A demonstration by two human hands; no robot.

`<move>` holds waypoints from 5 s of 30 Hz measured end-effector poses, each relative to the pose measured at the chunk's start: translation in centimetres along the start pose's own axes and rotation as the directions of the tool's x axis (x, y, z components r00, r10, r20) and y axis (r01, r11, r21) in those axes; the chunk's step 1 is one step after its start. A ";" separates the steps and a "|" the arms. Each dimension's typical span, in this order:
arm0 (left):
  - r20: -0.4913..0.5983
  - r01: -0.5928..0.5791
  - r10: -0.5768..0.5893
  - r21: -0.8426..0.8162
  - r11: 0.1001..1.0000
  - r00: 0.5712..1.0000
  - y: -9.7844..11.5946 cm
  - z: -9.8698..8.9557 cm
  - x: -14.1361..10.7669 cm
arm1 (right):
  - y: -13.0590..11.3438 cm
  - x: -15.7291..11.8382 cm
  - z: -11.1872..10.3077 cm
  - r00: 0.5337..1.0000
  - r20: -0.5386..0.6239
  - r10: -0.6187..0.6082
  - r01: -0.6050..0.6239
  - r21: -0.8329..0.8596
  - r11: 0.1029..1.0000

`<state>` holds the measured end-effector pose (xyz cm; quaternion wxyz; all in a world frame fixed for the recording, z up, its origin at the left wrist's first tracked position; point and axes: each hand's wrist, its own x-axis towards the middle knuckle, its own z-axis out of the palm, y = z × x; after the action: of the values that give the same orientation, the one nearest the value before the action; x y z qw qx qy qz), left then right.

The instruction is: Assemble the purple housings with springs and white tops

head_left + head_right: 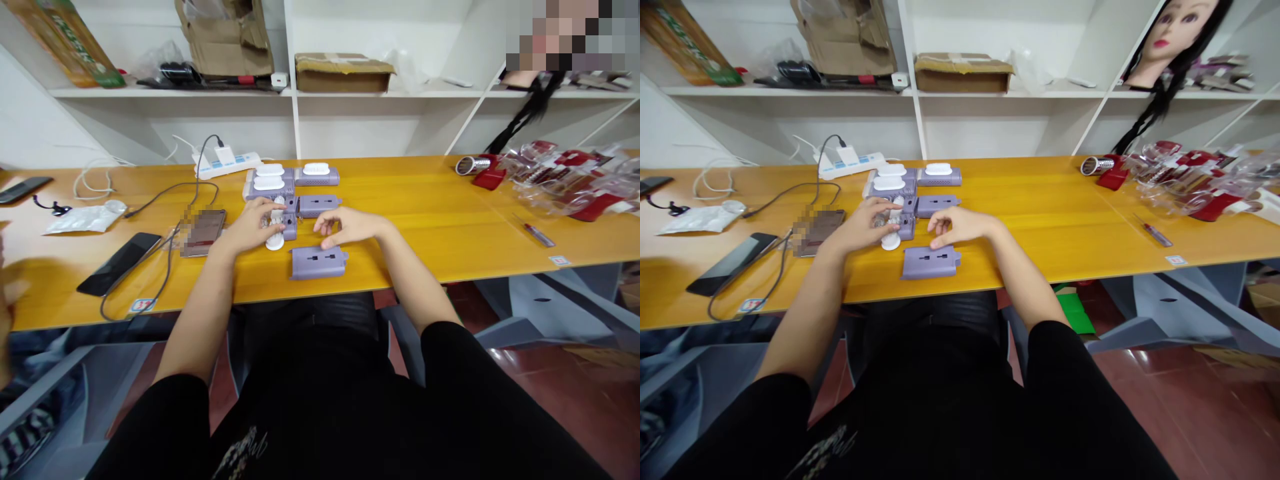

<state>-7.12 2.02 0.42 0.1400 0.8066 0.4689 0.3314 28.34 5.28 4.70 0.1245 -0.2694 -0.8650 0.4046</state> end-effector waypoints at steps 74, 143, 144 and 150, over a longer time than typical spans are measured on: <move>-0.358 0.182 -0.282 -0.287 0.940 0.890 -0.2 -0.1 0.6 | 3.6 -3.3 -2.0 0.825 -0.233 0.515 -0.341 0.522 0.782; -0.065 0.313 -0.314 -0.033 0.949 0.947 -3.2 -1.5 -0.4 | 14.6 11.5 -10.5 0.718 -0.638 0.278 -0.397 -0.048 0.917; -0.065 0.311 -0.312 -0.032 0.950 0.948 -3.2 -1.5 -0.5 | 14.6 11.1 -10.6 0.711 -0.645 0.280 -0.406 -0.051 0.912; -0.074 0.329 -0.332 -0.050 0.943 0.940 -3.1 -1.3 -0.6 | 15.1 6.6 -11.7 0.668 -0.679 0.304 -0.451 -0.045 0.892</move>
<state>-10.22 3.01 -0.48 0.1890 0.6996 0.5968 0.3445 33.48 24.42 0.58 0.3035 -0.5790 -0.7276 0.2080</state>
